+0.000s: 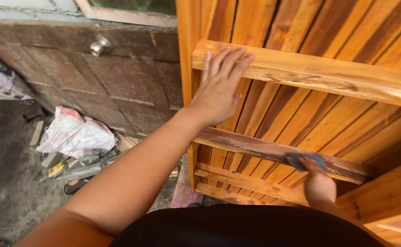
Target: The recorder is sanding and cleaning the surface of a wooden slatted structure using a piece of sandpaper.
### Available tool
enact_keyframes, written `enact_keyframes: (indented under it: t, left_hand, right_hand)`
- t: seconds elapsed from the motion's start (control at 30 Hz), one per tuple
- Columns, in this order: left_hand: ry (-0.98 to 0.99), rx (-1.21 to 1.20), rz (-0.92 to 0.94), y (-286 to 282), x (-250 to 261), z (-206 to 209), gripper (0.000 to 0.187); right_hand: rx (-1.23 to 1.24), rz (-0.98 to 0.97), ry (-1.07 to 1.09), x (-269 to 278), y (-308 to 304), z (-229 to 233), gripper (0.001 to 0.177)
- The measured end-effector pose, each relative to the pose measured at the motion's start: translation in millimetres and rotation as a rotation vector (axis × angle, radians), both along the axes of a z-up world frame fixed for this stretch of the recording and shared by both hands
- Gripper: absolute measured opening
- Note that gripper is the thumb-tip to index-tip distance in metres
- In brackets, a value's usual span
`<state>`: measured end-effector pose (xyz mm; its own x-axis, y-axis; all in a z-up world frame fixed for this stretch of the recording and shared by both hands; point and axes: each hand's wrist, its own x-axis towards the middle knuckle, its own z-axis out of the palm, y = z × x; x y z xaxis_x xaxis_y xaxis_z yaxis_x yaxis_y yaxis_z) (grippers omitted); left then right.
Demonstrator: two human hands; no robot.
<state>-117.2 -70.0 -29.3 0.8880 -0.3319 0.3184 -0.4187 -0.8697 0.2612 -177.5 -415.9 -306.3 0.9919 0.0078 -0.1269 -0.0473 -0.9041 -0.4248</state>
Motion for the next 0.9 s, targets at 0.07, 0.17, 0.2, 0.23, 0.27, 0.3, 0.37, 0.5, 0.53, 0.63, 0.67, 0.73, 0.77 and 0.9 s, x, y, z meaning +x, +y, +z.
enact_keyframes:
  t: [0.07,0.17,0.2,0.23,0.27,0.3,0.37,0.5,0.53,0.63,0.67,0.73,0.77,0.9]
  left_hand:
    - [0.049,-0.024,-0.026,0,-2,2,0.088]
    - [0.016,0.008,-0.033,2,2,-4,0.087]
    - [0.015,0.015,-0.034,1,2,-5,0.087]
    - [0.004,0.038,-0.012,0,3,-6,0.087]
    - [-0.007,0.061,0.01,-1,3,-7,0.087]
    - [-0.012,0.061,-0.002,0,2,-6,0.087]
    - [-0.02,0.049,-0.01,4,-1,-5,0.084]
    - [-0.006,-0.01,-0.037,3,0,-4,0.082]
    - [0.022,0.007,-0.034,1,1,-4,0.083]
    - [0.028,0.016,-0.04,-1,6,-6,0.083]
    - [0.007,0.006,-0.047,0,7,-9,0.082]
    - [0.043,0.067,-0.017,2,1,3,0.088]
    - [0.078,0.12,0.003,-1,-1,8,0.094]
    - [0.003,-0.019,-0.041,4,5,-10,0.083]
  right_hand:
    - [-0.018,-0.167,-0.293,6,-19,-47,0.065]
    - [-0.015,0.125,-0.183,44,77,-101,0.083]
    - [-0.008,0.122,-0.184,45,111,-84,0.083]
    - [-0.041,0.209,-0.222,46,146,-67,0.071]
    - [-0.074,0.294,-0.261,48,181,-49,0.06]
    - [-0.076,0.283,-0.264,46,174,-40,0.06]
    - [-0.024,0.373,-0.141,43,158,-24,0.069]
    - [-0.02,0.213,-0.206,21,14,-38,0.082]
    - [-0.071,0.166,-0.24,15,3,-33,0.076]
    - [-0.03,0.063,-0.295,26,35,-59,0.062]
    - [0.062,0.008,-0.313,33,58,-77,0.053]
    - [-0.01,0.183,-0.347,49,131,-83,0.055]
    - [-0.094,0.349,-0.377,56,163,-85,0.058]
    - [0.009,0.357,-0.248,26,111,-12,0.074]
